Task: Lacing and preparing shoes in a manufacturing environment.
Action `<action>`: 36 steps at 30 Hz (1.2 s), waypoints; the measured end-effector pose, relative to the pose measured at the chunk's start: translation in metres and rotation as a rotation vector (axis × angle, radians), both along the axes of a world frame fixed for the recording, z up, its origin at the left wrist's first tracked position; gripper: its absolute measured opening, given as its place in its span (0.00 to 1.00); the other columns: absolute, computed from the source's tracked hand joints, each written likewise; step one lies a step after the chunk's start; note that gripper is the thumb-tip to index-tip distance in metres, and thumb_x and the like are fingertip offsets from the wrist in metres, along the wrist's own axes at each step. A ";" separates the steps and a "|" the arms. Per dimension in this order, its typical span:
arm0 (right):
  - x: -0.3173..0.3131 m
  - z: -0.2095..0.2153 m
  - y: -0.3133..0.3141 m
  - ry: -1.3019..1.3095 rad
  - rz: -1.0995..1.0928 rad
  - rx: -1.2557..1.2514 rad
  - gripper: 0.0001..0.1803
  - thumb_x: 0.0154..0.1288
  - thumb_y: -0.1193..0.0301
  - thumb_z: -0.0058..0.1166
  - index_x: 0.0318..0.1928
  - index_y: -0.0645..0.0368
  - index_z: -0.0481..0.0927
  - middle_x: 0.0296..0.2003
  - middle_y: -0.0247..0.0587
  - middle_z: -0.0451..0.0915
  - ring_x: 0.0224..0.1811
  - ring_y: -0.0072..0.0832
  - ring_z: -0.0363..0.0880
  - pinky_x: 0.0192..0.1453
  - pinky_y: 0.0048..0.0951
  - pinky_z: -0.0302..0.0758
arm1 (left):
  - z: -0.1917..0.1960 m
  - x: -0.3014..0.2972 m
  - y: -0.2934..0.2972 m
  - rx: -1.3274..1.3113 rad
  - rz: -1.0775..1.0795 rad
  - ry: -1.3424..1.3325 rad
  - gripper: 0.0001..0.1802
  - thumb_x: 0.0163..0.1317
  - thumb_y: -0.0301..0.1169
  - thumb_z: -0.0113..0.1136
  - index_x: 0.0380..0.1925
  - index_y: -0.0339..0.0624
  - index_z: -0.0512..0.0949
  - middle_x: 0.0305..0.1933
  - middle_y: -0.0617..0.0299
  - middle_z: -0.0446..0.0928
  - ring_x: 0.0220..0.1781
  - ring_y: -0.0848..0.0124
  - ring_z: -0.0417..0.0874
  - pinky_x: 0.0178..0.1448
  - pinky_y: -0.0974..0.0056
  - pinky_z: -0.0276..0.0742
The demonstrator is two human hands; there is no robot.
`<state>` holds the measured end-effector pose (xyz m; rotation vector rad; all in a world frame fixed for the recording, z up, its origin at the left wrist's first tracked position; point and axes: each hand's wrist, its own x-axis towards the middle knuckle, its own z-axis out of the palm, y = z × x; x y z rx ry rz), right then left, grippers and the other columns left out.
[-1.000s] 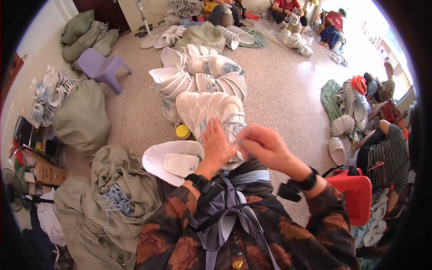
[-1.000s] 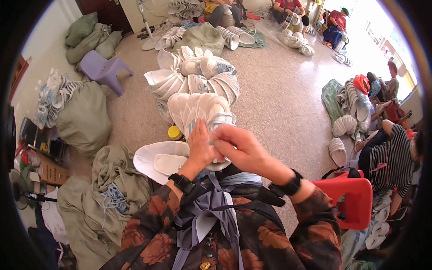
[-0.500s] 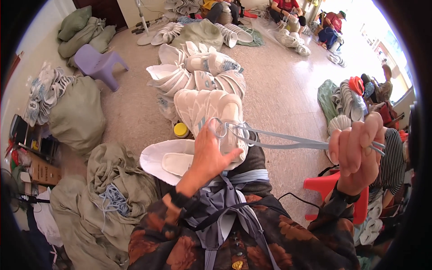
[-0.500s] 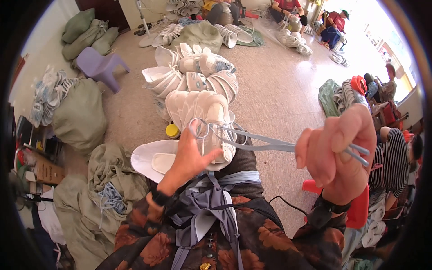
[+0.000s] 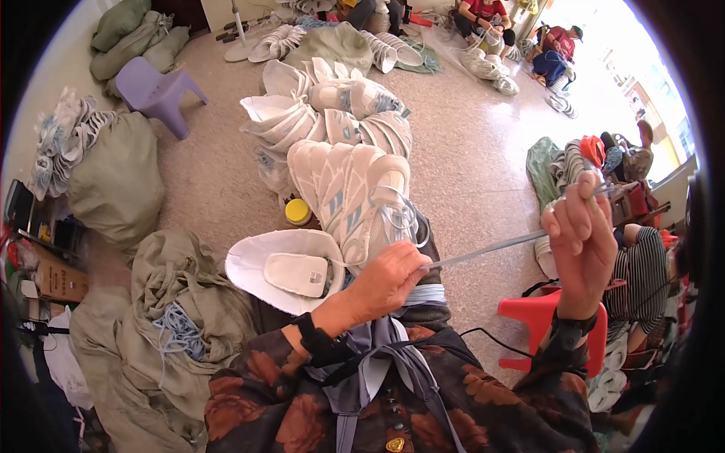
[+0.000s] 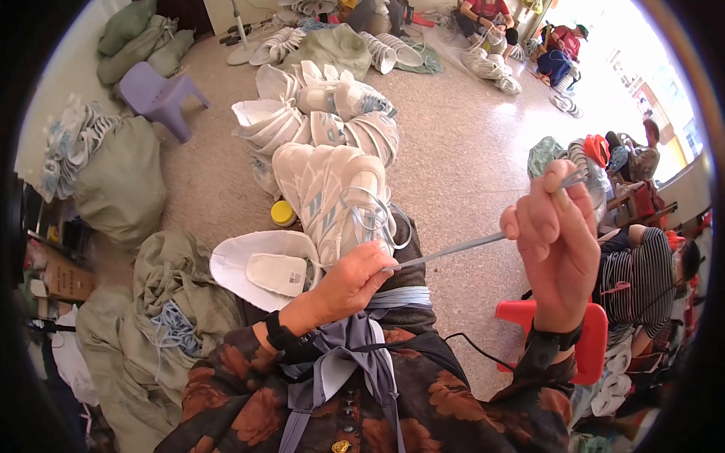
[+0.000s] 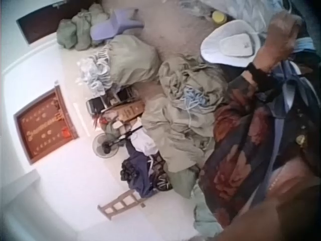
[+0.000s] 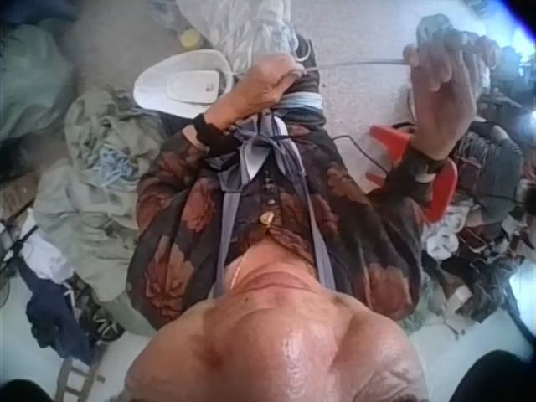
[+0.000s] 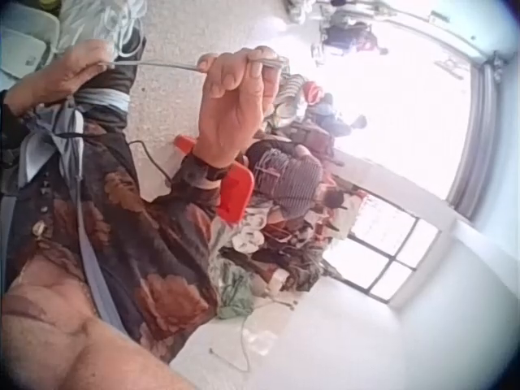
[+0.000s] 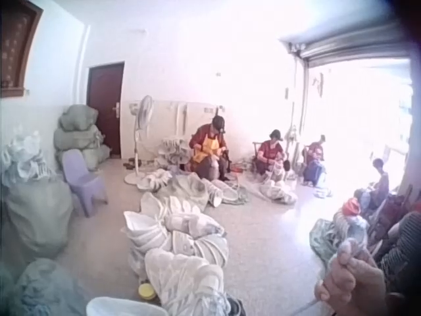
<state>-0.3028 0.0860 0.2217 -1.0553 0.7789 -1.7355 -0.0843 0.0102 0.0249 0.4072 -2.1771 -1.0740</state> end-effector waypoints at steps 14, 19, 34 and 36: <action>-0.024 -0.004 -0.015 0.034 0.016 -0.050 0.06 0.78 0.73 0.44 0.50 0.59 0.71 0.27 0.29 0.70 0.23 0.17 0.68 0.40 0.30 0.73 | 0.036 -0.008 0.007 0.071 -0.059 0.156 0.09 0.67 0.26 0.60 0.45 0.36 0.76 0.38 0.50 0.78 0.42 0.51 0.80 0.48 0.54 0.75; -0.041 -0.054 -0.039 0.090 -0.116 0.110 0.06 0.77 0.73 0.46 0.49 0.59 0.74 0.29 0.30 0.72 0.28 0.19 0.70 0.47 0.30 0.76 | 0.003 0.005 -0.001 -0.047 0.038 0.076 0.03 0.65 0.23 0.59 0.37 0.36 0.75 0.33 0.48 0.75 0.39 0.47 0.76 0.44 0.51 0.72; -0.028 -0.016 -0.055 -0.156 0.257 0.045 0.12 0.76 0.75 0.44 0.56 0.63 0.68 0.35 0.32 0.69 0.34 0.21 0.70 0.52 0.36 0.75 | 0.009 -0.004 -0.017 -0.027 0.072 0.028 0.03 0.68 0.23 0.54 0.40 0.36 0.73 0.36 0.46 0.75 0.42 0.44 0.76 0.46 0.49 0.72; 0.002 -0.005 -0.051 -0.164 0.305 0.028 0.12 0.76 0.74 0.44 0.55 0.63 0.67 0.36 0.33 0.69 0.35 0.22 0.71 0.54 0.36 0.75 | 0.014 0.000 -0.022 -0.007 0.062 -0.008 0.05 0.68 0.23 0.53 0.42 0.36 0.74 0.39 0.45 0.75 0.45 0.44 0.77 0.48 0.50 0.73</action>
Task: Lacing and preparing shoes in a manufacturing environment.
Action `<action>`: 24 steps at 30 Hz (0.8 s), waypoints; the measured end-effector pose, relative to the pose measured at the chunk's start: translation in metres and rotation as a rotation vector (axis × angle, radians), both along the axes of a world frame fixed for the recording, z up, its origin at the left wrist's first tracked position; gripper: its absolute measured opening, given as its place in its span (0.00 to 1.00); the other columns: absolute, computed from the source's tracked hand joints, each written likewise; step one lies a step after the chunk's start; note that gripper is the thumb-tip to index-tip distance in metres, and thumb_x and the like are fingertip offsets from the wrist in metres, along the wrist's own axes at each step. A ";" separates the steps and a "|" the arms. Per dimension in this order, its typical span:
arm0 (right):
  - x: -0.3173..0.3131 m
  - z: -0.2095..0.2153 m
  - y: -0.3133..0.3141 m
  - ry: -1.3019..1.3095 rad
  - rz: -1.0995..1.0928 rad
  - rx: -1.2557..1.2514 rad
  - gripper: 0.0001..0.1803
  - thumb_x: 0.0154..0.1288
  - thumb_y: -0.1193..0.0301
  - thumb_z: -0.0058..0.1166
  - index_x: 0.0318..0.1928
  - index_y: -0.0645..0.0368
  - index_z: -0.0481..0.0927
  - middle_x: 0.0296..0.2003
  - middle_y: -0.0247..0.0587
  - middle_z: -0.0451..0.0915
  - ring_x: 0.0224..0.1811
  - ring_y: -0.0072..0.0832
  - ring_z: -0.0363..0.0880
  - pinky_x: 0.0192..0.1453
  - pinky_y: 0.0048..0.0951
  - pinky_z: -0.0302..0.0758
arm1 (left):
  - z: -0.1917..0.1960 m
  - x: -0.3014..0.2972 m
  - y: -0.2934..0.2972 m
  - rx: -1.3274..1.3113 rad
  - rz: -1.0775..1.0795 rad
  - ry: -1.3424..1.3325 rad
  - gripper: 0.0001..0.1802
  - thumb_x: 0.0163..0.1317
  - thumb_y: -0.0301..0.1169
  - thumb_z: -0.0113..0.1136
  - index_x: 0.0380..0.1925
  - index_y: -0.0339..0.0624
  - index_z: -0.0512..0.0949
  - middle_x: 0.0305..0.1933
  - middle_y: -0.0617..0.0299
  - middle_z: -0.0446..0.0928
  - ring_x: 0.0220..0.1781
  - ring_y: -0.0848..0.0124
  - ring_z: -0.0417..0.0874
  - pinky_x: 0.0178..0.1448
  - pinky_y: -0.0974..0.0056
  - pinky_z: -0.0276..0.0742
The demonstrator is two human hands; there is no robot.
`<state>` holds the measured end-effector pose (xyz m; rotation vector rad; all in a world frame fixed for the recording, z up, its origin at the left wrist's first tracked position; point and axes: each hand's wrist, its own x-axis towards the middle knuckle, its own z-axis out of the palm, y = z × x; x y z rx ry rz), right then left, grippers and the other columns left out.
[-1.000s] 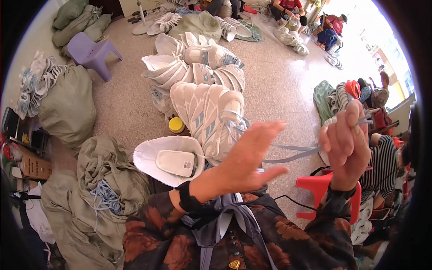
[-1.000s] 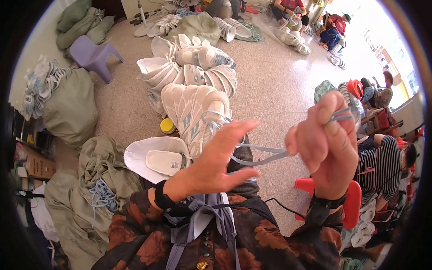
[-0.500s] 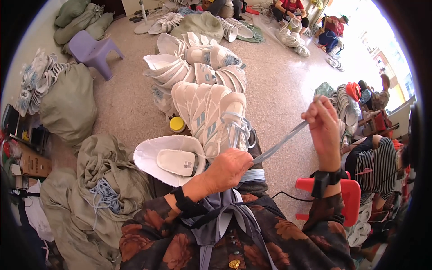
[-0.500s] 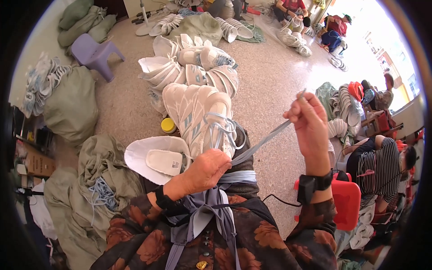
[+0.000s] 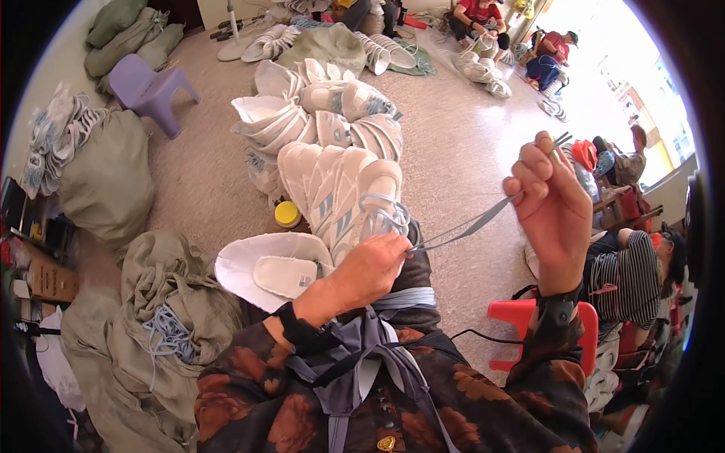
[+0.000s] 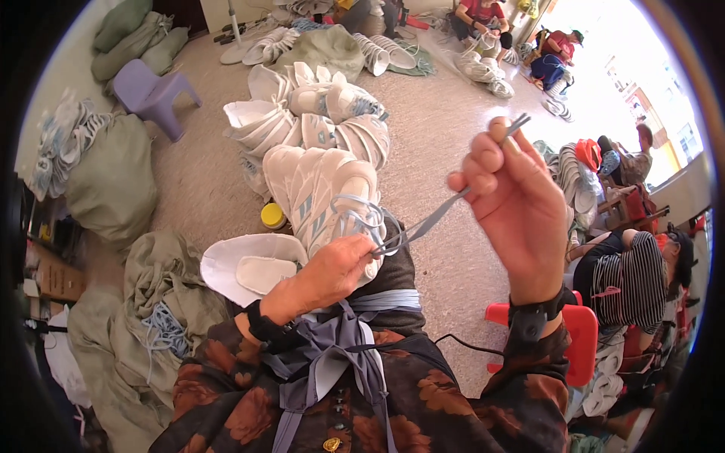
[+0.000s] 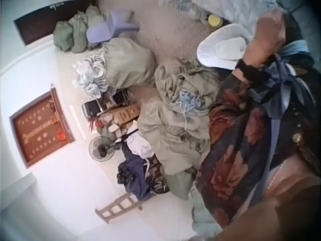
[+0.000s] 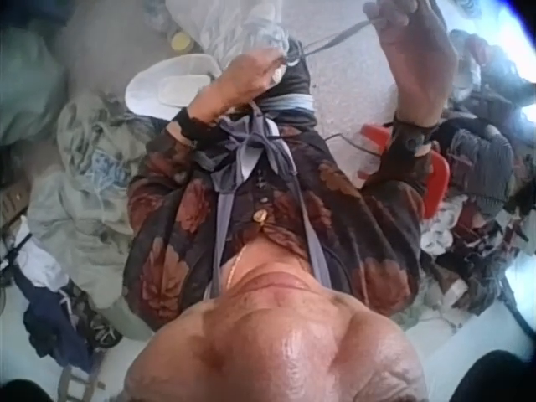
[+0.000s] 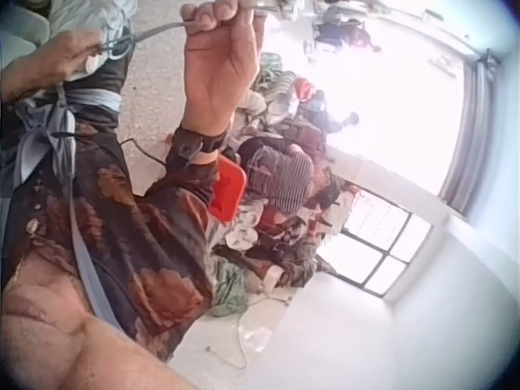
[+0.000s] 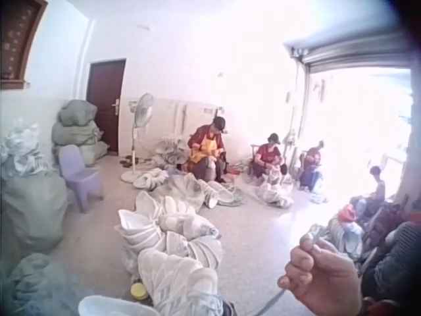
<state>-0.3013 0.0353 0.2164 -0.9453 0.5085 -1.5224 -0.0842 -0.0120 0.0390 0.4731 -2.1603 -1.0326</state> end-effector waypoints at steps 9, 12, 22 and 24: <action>0.041 -0.019 0.007 0.115 0.092 0.014 0.08 0.78 0.70 0.44 0.49 0.60 0.73 0.45 0.42 0.78 0.47 0.30 0.81 0.55 0.34 0.78 | 0.099 -0.014 0.019 0.632 -0.256 0.520 0.12 0.73 0.29 0.53 0.52 0.36 0.73 0.39 0.57 0.78 0.42 0.66 0.80 0.50 0.62 0.74; 0.038 -0.023 0.007 0.035 0.055 0.110 0.08 0.78 0.72 0.43 0.49 0.61 0.73 0.39 0.38 0.77 0.43 0.27 0.80 0.52 0.34 0.79 | 0.087 -0.009 0.025 0.960 -0.249 0.290 0.13 0.77 0.34 0.48 0.47 0.33 0.75 0.34 0.65 0.75 0.37 0.75 0.77 0.47 0.68 0.75; -0.038 -0.054 -0.008 0.511 -0.277 0.102 0.08 0.75 0.71 0.49 0.45 0.63 0.76 0.33 0.37 0.78 0.37 0.24 0.78 0.50 0.33 0.77 | -0.024 0.007 0.022 -0.149 0.062 0.075 0.03 0.66 0.26 0.57 0.37 0.39 0.75 0.35 0.51 0.73 0.41 0.52 0.77 0.51 0.51 0.74; -0.030 -0.083 -0.011 1.221 -0.268 0.142 0.07 0.70 0.73 0.55 0.43 0.63 0.81 0.39 0.37 0.82 0.43 0.30 0.81 0.52 0.30 0.77 | -0.027 0.005 0.023 -0.231 0.025 0.071 0.05 0.62 0.25 0.60 0.37 0.39 0.75 0.37 0.51 0.74 0.44 0.50 0.77 0.56 0.49 0.74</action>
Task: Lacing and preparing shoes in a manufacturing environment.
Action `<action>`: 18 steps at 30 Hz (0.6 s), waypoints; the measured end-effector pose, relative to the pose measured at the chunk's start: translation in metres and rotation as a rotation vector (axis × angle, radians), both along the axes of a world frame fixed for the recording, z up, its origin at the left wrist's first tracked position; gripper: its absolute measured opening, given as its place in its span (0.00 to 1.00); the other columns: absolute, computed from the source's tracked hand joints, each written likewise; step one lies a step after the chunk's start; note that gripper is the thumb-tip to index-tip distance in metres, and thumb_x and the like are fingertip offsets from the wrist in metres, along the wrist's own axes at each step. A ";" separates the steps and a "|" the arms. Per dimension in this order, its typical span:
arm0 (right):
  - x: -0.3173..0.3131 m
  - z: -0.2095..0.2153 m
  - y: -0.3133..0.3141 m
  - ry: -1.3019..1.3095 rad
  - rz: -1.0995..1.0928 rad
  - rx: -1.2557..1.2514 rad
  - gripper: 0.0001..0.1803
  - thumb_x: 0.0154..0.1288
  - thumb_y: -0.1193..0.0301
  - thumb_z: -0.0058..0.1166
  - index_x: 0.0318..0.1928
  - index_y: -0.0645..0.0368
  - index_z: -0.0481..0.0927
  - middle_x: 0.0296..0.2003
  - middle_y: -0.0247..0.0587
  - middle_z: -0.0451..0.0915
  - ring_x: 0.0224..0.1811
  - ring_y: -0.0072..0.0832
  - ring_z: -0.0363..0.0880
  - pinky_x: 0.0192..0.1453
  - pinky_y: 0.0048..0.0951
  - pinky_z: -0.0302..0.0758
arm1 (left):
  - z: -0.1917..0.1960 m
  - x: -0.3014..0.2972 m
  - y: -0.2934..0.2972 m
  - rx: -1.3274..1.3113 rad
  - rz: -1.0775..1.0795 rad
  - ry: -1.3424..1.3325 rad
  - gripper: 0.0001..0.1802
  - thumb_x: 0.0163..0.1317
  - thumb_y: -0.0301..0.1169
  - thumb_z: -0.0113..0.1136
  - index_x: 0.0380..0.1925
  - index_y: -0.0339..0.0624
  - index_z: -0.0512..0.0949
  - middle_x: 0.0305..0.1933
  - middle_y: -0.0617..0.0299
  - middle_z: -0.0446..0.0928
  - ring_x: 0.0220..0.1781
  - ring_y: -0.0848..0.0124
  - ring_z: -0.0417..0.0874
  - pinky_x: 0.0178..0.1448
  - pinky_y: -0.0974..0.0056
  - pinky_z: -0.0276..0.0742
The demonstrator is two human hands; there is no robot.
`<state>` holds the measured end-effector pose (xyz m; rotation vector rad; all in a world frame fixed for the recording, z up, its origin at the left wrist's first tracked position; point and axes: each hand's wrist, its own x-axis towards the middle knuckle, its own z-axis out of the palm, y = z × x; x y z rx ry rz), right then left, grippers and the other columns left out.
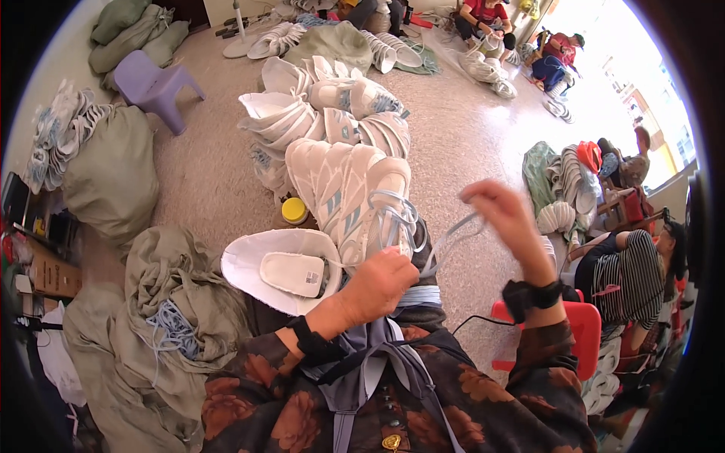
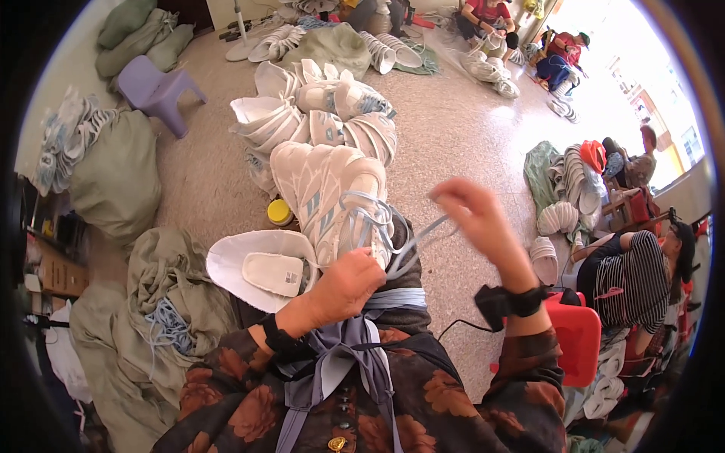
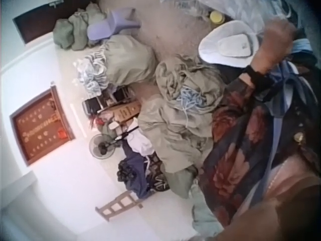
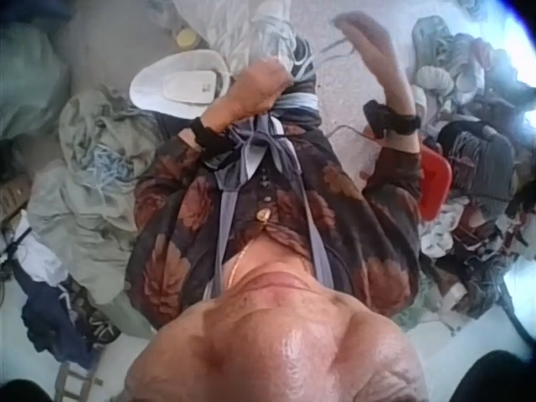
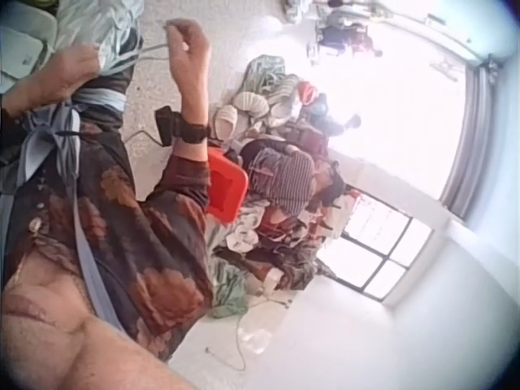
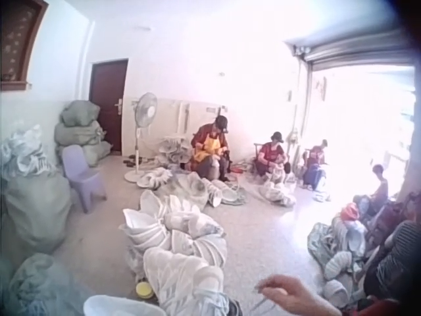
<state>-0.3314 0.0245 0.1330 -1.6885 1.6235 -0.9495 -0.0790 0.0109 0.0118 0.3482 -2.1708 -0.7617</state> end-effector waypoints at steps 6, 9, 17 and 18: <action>0.057 -0.055 -0.025 0.337 0.174 -0.137 0.07 0.63 0.74 0.59 0.39 0.63 0.82 0.36 0.47 0.80 0.41 0.44 0.80 0.45 0.39 0.76 | -0.001 0.003 0.002 -0.102 -0.020 -0.115 0.06 0.59 0.26 0.62 0.35 0.39 0.76 0.36 0.56 0.75 0.46 0.55 0.78 0.68 0.45 0.67; 0.051 -0.060 -0.052 0.580 0.311 -0.416 0.05 0.60 0.75 0.56 0.36 0.63 0.81 0.33 0.50 0.79 0.38 0.50 0.79 0.41 0.43 0.75 | 0.000 0.002 -0.004 -0.139 0.061 -0.179 0.06 0.60 0.26 0.62 0.36 0.40 0.76 0.38 0.57 0.75 0.49 0.56 0.77 0.71 0.45 0.63; 0.129 -0.014 -0.099 0.377 0.559 -0.430 0.06 0.61 0.74 0.55 0.38 0.61 0.79 0.33 0.50 0.79 0.36 0.51 0.80 0.39 0.46 0.75 | -0.007 -0.001 -0.011 -0.062 0.115 -0.182 0.07 0.63 0.27 0.59 0.39 0.40 0.75 0.40 0.54 0.75 0.50 0.54 0.76 0.69 0.45 0.63; 0.132 -0.012 -0.103 0.380 0.571 -0.574 0.06 0.62 0.73 0.56 0.39 0.61 0.79 0.35 0.49 0.79 0.37 0.51 0.80 0.40 0.45 0.75 | -0.007 -0.002 -0.014 -0.064 0.113 -0.180 0.07 0.63 0.27 0.59 0.39 0.40 0.75 0.40 0.54 0.75 0.50 0.54 0.76 0.69 0.45 0.63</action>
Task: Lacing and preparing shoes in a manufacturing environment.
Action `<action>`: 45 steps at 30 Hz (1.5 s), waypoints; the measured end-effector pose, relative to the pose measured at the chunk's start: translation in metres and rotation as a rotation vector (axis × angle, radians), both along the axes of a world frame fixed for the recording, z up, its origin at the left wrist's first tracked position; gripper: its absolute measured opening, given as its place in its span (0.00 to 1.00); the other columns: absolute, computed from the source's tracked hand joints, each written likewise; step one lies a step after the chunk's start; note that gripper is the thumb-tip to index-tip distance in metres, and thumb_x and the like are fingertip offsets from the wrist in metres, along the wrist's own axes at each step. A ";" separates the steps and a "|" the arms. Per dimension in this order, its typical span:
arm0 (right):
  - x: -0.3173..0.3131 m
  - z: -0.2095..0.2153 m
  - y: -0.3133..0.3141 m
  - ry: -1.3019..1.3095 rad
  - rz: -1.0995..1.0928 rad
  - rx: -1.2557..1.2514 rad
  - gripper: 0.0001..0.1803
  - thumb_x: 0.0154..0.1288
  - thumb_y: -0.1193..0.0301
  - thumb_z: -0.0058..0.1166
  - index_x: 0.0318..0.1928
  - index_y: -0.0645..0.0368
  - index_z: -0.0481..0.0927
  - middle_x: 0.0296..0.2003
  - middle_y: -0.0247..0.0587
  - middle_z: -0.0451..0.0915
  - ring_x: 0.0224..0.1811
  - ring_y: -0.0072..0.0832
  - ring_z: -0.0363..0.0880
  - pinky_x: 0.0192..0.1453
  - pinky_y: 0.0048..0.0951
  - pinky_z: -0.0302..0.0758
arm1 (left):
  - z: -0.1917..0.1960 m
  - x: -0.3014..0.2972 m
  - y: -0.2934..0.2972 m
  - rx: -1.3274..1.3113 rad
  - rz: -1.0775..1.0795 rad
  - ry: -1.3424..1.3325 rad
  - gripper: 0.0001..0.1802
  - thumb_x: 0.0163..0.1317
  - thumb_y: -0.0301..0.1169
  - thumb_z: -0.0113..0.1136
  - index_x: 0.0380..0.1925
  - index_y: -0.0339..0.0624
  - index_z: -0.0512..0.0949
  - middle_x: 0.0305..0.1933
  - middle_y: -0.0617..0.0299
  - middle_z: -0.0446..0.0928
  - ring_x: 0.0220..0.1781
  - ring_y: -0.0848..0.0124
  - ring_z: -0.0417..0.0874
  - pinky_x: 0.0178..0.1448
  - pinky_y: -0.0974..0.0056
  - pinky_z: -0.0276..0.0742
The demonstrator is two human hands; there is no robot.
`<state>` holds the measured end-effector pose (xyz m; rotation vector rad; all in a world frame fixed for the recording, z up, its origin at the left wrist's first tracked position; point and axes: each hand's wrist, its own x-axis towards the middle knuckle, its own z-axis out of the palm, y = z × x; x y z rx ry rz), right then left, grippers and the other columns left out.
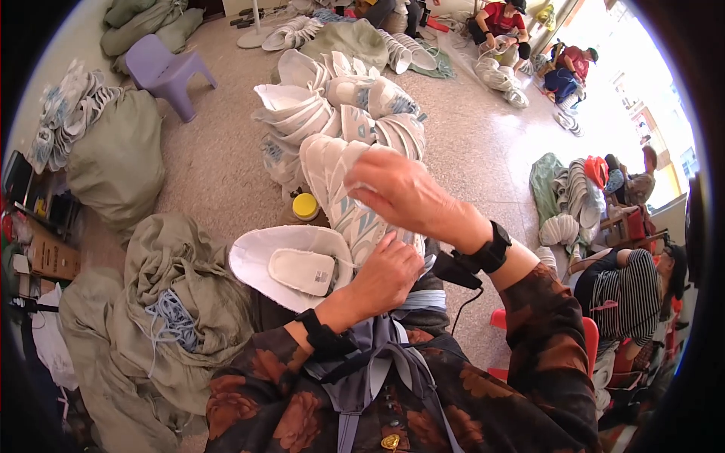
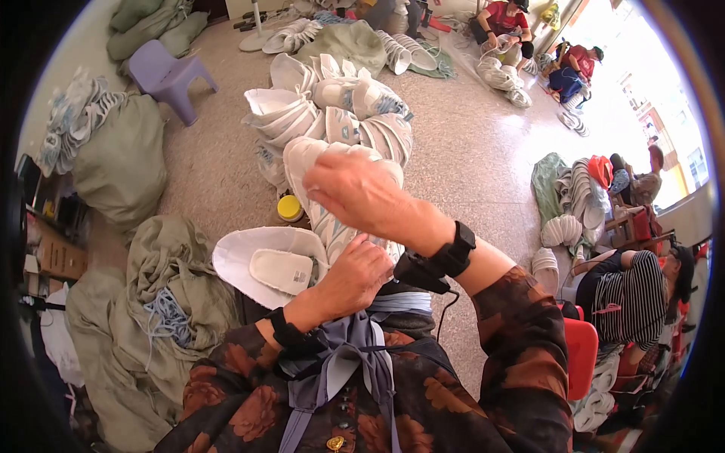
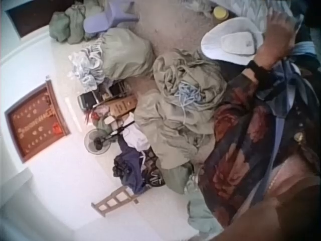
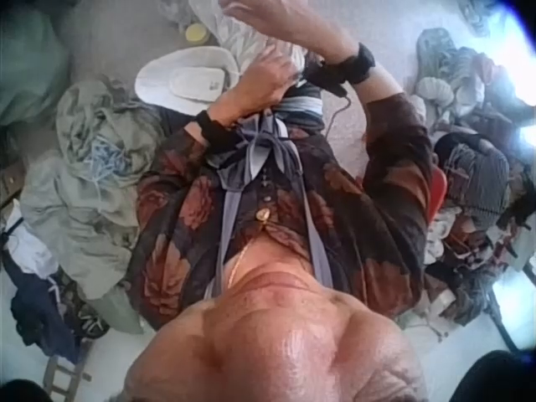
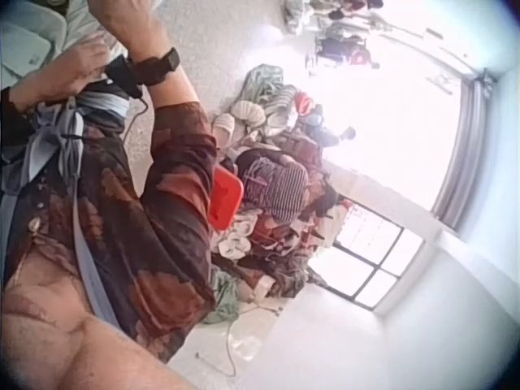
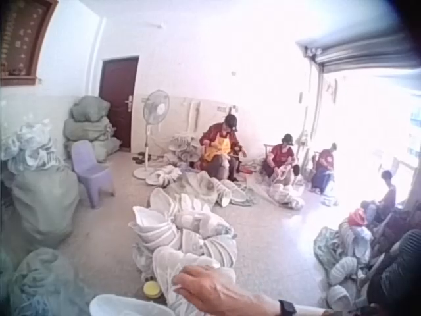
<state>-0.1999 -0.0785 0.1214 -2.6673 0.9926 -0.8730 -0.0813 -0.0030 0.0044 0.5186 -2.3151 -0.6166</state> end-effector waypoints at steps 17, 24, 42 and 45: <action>-0.061 -0.063 0.026 0.010 -0.306 0.400 0.08 0.67 0.71 0.54 0.39 0.63 0.79 0.37 0.50 0.77 0.41 0.47 0.79 0.46 0.41 0.75 | 0.142 0.027 0.042 1.147 -0.886 0.119 0.16 0.78 0.37 0.46 0.36 0.36 0.74 0.23 0.65 0.74 0.25 0.79 0.75 0.31 0.71 0.69; -0.081 -0.062 0.023 -0.096 -0.256 0.377 0.09 0.69 0.71 0.52 0.43 0.64 0.81 0.42 0.49 0.80 0.40 0.41 0.81 0.44 0.37 0.77 | 0.129 0.023 0.031 0.914 -0.438 0.111 0.12 0.77 0.34 0.48 0.38 0.37 0.73 0.21 0.58 0.74 0.26 0.64 0.79 0.32 0.63 0.71; -0.149 0.020 0.136 -0.428 -0.368 1.339 0.12 0.73 0.71 0.52 0.51 0.64 0.81 0.35 0.37 0.83 0.34 0.21 0.81 0.39 0.26 0.78 | 0.049 0.010 0.012 0.344 -0.205 0.053 0.07 0.67 0.27 0.57 0.34 0.35 0.72 0.32 0.45 0.72 0.39 0.43 0.75 0.47 0.48 0.72; -0.141 -0.009 0.116 -0.178 -0.369 0.837 0.09 0.71 0.74 0.52 0.47 0.62 0.83 0.33 0.35 0.81 0.36 0.22 0.82 0.40 0.27 0.78 | 0.044 0.008 0.014 0.242 -0.195 0.083 0.06 0.63 0.24 0.61 0.33 0.34 0.74 0.33 0.46 0.72 0.41 0.44 0.75 0.57 0.48 0.73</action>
